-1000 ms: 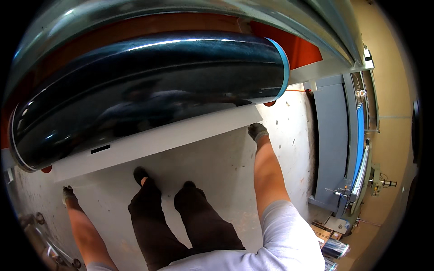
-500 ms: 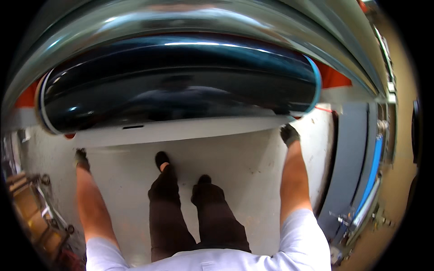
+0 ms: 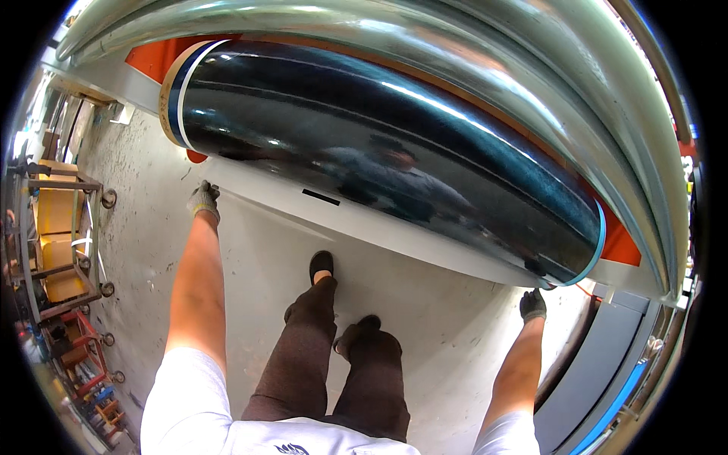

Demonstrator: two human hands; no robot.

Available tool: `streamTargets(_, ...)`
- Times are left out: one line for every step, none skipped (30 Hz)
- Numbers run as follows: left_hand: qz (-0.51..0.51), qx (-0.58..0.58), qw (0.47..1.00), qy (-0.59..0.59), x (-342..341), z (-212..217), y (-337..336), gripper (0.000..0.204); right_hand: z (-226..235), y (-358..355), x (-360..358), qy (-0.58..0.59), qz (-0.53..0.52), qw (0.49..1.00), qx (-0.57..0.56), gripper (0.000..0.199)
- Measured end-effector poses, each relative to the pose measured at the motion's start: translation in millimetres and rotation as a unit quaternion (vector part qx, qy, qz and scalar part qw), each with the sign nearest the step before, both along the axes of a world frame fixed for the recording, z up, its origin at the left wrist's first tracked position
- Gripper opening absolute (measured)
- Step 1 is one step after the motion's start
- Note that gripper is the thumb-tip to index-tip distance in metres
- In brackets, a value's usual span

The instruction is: The person unrolls a sheet of white material from a large roll, places a blue sheet on top, and rolls it back up. They then remove the roll, carry it to a storage area, and wrap it in a plastic bag before placing it on a pallet.

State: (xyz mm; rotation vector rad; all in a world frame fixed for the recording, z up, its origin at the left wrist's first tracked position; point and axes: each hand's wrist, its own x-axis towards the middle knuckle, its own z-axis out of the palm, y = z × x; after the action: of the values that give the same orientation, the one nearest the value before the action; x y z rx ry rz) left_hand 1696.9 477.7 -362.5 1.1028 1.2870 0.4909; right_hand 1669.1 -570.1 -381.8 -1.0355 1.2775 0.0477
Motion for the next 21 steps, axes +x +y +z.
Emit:
streamTargets(-0.007,0.005,1.000,-0.006,2.4,2.9,-4.9,0.013,3.1,-3.0,0.0,-0.006,0.005,1.000,0.000,0.060)
streamTargets(-0.005,0.000,1.000,-0.014,6.6,4.8,-9.5,0.012,7.0,-6.4,0.7,-0.011,0.009,1.000,-0.001,0.062)
streamTargets(0.002,0.004,1.000,-0.020,5.3,10.5,-7.6,0.012,9.0,3.2,7.3,-0.003,0.015,1.000,0.000,0.062)
streamTargets(0.010,0.017,1.000,-0.023,1.4,21.1,-4.1,0.013,6.7,21.1,14.3,0.008,0.022,1.000,0.009,0.062)
streamTargets(0.013,0.024,1.000,-0.012,-2.5,28.0,-3.4,0.013,9.6,31.8,20.5,0.018,0.029,0.999,0.010,0.062)
streamTargets(0.011,0.019,1.000,-0.005,0.7,27.6,-6.0,0.014,15.1,25.8,19.1,0.013,0.032,0.999,0.011,0.063)
streamTargets(0.009,0.014,1.000,0.001,1.9,23.4,-6.2,0.014,18.7,17.7,14.2,0.008,0.035,0.999,0.010,0.064)
streamTargets(0.024,0.020,1.000,-0.005,3.0,18.6,-7.4,0.015,22.1,9.9,10.3,0.003,0.038,0.999,0.010,0.065)
streamTargets(0.041,0.034,0.999,-0.010,2.3,18.5,-8.5,0.015,21.4,12.0,11.6,0.002,0.042,0.999,0.003,0.065)
streamTargets(0.059,0.048,0.997,-0.014,0.4,18.4,-9.7,0.016,20.0,14.9,12.4,0.000,0.046,0.999,-0.004,0.065)
streamTargets(0.074,0.070,0.995,-0.019,-2.8,18.4,-11.1,0.016,18.0,18.2,14.0,-0.002,0.050,0.999,-0.012,0.064)
streamTargets(0.087,0.089,0.992,-0.024,-3.1,21.1,-16.7,0.015,16.5,21.1,16.0,0.005,0.034,0.999,-0.018,0.054)
streamTargets(0.099,0.107,0.989,-0.029,-3.9,24.0,-22.4,0.015,17.2,22.5,15.8,0.011,0.023,0.999,-0.024,0.053)
streamTargets(0.113,0.116,0.986,-0.024,-6.1,27.2,-28.7,0.014,17.8,24.0,15.5,0.014,0.016,0.999,-0.026,0.052)
streamTargets(0.128,0.125,0.984,-0.020,-10.7,28.6,-34.3,0.013,19.1,23.4,16.3,0.018,0.011,0.999,-0.028,0.051)
streamTargets(0.142,0.133,0.981,-0.015,-14.6,30.2,-39.1,0.012,19.8,23.2,16.3,0.021,0.004,0.999,-0.029,0.050)
streamTargets(0.158,0.127,0.979,-0.002,-17.9,30.9,-42.0,0.011,19.5,23.3,15.5,0.021,-0.003,0.999,-0.030,0.049)
streamTargets(0.175,0.121,0.977,0.013,-25.4,29.4,-41.5,0.010,18.6,23.5,16.1,0.024,-0.005,0.999,-0.029,0.049)
streamTargets(0.191,0.117,0.974,0.027,-31.5,29.0,-40.3,0.009,16.1,23.9,18.3,0.026,-0.006,0.999,-0.029,0.048)
streamTargets(0.191,0.120,0.973,0.043,-36.7,29.8,-38.3,0.008,12.1,24.9,19.8,0.028,-0.008,0.999,-0.025,0.048)
streamTargets(0.190,0.120,0.973,0.059,-39.6,28.0,-37.0,0.009,7.2,20.4,19.4,0.033,0.002,0.999,-0.027,0.048)
